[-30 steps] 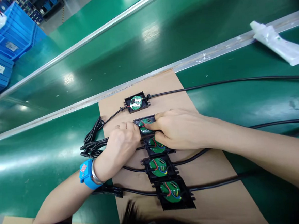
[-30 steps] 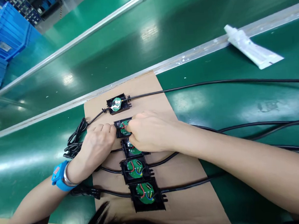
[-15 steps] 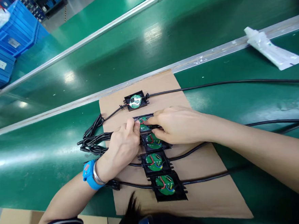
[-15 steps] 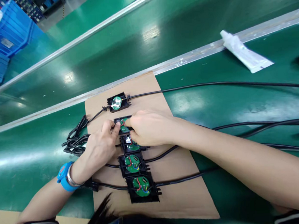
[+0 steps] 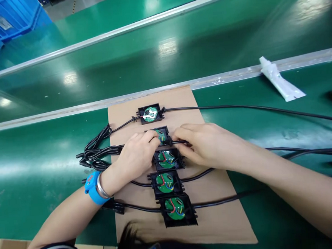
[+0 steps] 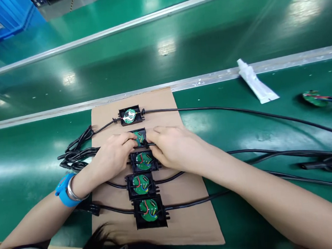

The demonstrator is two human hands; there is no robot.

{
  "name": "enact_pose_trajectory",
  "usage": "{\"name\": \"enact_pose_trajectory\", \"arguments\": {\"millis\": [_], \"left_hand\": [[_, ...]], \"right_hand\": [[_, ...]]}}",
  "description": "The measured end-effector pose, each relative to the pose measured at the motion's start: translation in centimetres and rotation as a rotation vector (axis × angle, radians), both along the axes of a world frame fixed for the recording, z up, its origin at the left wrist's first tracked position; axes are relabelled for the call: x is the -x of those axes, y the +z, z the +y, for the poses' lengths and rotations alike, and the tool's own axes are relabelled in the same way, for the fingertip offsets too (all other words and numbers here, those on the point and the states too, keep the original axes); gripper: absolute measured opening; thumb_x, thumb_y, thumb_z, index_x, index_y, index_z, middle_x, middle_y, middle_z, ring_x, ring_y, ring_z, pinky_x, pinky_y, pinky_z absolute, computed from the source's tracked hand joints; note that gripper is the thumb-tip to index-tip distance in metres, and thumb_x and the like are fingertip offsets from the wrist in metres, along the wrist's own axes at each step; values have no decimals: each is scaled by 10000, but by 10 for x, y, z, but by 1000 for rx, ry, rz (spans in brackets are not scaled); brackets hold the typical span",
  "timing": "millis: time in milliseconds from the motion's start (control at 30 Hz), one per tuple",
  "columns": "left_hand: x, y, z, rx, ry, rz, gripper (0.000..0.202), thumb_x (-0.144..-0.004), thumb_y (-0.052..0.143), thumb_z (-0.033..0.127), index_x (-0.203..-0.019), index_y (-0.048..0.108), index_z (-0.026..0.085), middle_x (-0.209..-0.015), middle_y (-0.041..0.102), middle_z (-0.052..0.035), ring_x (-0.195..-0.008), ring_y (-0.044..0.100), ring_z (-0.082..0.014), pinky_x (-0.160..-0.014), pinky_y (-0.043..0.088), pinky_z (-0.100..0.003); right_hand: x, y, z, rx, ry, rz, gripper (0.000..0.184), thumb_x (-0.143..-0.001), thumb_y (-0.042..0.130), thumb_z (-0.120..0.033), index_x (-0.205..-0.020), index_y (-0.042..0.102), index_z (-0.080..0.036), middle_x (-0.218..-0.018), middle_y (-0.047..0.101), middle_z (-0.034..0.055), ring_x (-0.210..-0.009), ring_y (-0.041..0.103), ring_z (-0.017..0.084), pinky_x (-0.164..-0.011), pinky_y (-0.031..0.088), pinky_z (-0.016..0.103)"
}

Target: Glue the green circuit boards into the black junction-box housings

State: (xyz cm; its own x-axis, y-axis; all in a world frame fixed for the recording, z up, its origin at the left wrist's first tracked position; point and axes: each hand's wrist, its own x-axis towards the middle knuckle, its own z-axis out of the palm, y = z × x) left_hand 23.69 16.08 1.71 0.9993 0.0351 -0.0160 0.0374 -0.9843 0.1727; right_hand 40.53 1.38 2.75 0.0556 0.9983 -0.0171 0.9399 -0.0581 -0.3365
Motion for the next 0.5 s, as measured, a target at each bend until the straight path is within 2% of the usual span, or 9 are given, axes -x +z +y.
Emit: {"name": "enact_pose_trajectory", "arguments": {"millis": [133, 200, 300, 400, 500], "left_hand": [[1, 0, -2, 1, -1, -29, 254, -965, 419, 75, -1054, 653, 121, -1196, 673, -115, -976, 648, -217, -875, 532, -369], [0, 2, -4, 6, -9, -26, 267, -966, 403, 69, -1021, 659, 118, -1171, 683, -120, -980, 648, -217, -892, 531, -371], [1, 2, -5, 12, -12, -19, 291, -958, 384, 53, -1022, 661, 118, -1141, 689, -118, -980, 644, -219, -911, 527, -385], [2, 1, -5, 4, 13, -23, 325, -945, 384, 48, -1142, 632, 119, -1089, 687, -110, -925, 635, -216, -881, 527, -385], [1, 2, -6, -19, 17, -20, 440, -914, 405, 44, -1321, 542, 139, -1060, 670, -92, -903, 618, -218, -838, 517, -375]], "right_hand": [[6, -9, 1, -104, -9, -216, 254, -961, 400, -211, -845, 622, -170, -797, 634, 74, -666, 564, 174, -544, 265, 304], [2, -18, 3, -138, -47, -194, 273, -972, 376, -209, -816, 595, -166, -792, 616, 79, -667, 540, 167, -550, 285, 294], [-7, -34, 6, -167, -48, -30, 267, -981, 354, -232, -799, 540, -171, -774, 578, 64, -678, 517, 155, -620, 377, 274], [-14, -40, 8, -128, -16, 33, 248, -975, 346, -224, -806, 522, -175, -778, 565, 56, -690, 514, 157, -650, 391, 276], [-12, -33, 11, -37, 27, -65, 224, -955, 367, -177, -857, 568, -162, -814, 600, 70, -687, 519, 159, -613, 338, 282]]}}
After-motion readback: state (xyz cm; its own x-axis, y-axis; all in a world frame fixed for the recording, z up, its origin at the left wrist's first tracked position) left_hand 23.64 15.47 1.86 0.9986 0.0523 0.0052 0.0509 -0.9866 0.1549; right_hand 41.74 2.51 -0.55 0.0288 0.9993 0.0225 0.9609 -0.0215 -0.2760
